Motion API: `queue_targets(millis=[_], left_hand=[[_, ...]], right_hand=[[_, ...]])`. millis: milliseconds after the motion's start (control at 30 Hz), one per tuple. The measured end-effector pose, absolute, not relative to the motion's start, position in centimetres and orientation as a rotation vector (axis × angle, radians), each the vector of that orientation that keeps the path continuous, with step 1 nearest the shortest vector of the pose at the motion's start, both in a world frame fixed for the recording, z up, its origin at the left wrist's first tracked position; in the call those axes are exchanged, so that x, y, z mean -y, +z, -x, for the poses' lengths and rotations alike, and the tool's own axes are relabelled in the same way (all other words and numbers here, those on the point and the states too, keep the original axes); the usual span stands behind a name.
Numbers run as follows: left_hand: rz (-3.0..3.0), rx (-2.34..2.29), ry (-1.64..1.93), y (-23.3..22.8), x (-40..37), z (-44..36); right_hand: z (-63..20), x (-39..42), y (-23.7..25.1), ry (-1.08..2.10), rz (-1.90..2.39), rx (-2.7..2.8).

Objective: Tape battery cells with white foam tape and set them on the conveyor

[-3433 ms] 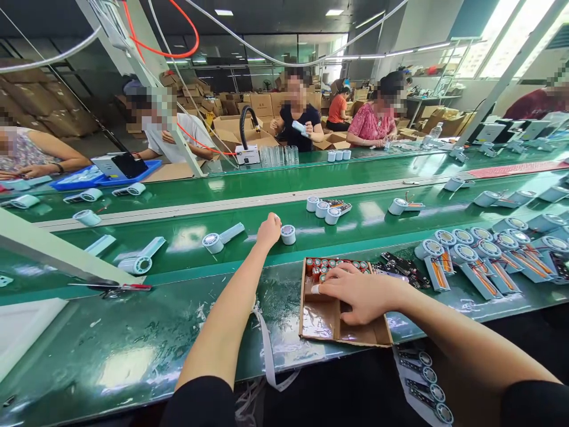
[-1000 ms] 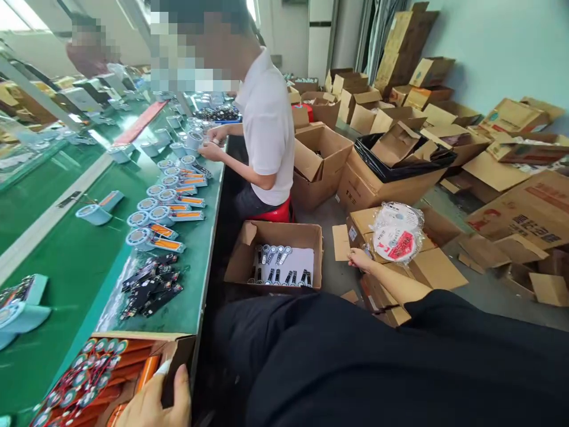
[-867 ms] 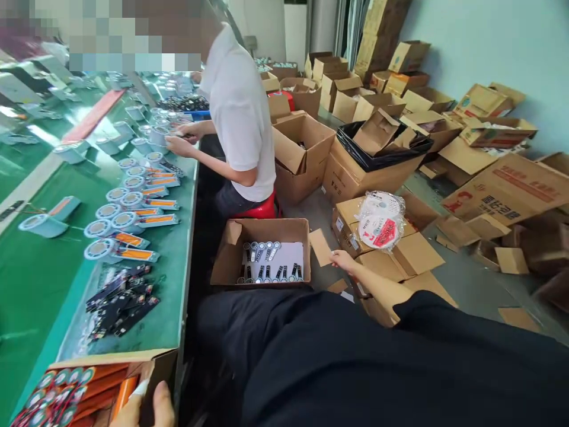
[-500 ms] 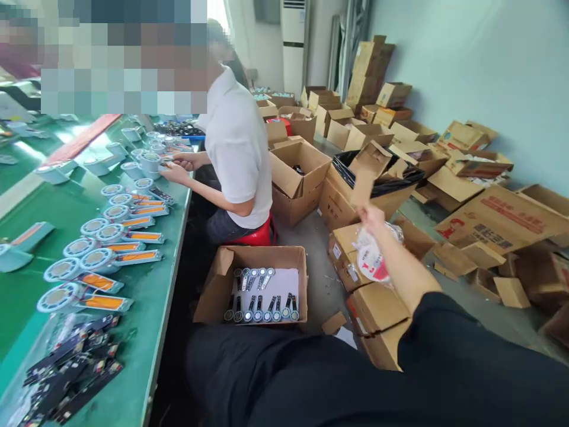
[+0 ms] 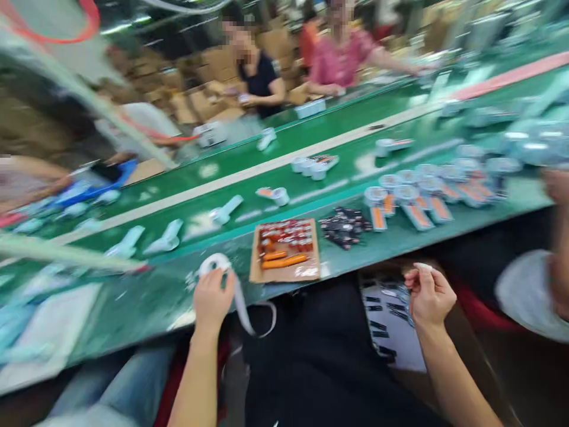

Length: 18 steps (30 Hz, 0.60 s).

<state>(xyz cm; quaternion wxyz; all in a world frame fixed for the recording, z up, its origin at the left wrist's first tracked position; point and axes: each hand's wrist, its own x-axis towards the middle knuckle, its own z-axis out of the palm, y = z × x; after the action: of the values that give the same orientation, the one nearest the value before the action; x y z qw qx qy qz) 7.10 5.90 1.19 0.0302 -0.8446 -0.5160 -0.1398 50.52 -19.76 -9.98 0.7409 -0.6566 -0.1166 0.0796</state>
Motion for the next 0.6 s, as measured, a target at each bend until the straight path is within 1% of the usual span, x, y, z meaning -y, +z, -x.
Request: queue_targets(millis=[100,167,233,367,533,600], left_hand=[[2.418,1.850,-0.270,0.8,-3.9,0.2],[2.500,1.885,-0.145,0.1,-3.3,2.6],[2.596,1.877,-0.095,-0.6,-3.0,3.2],[2.523,1.934,-0.188,-1.4,-4.3,2.5],[2.649,1.804,-0.190,-0.3,-9.0,2.1],[2.711,1.707,-0.229,0.8,-9.8,1.2]], right_hand=[[-47.1,14.4,-7.2,0.414,1.437,0.948],[-46.3,12.3,-4.7,0.436,1.393,1.352],[-45.9,10.8,-2.6,0.408,1.329,1.557],[-43.7,8.1,0.4,0.435,1.230,1.683],[-39.1,5.8,2.8,0.657,1.157,1.735],[-37.3,5.8,3.4,0.782,1.186,1.650]])
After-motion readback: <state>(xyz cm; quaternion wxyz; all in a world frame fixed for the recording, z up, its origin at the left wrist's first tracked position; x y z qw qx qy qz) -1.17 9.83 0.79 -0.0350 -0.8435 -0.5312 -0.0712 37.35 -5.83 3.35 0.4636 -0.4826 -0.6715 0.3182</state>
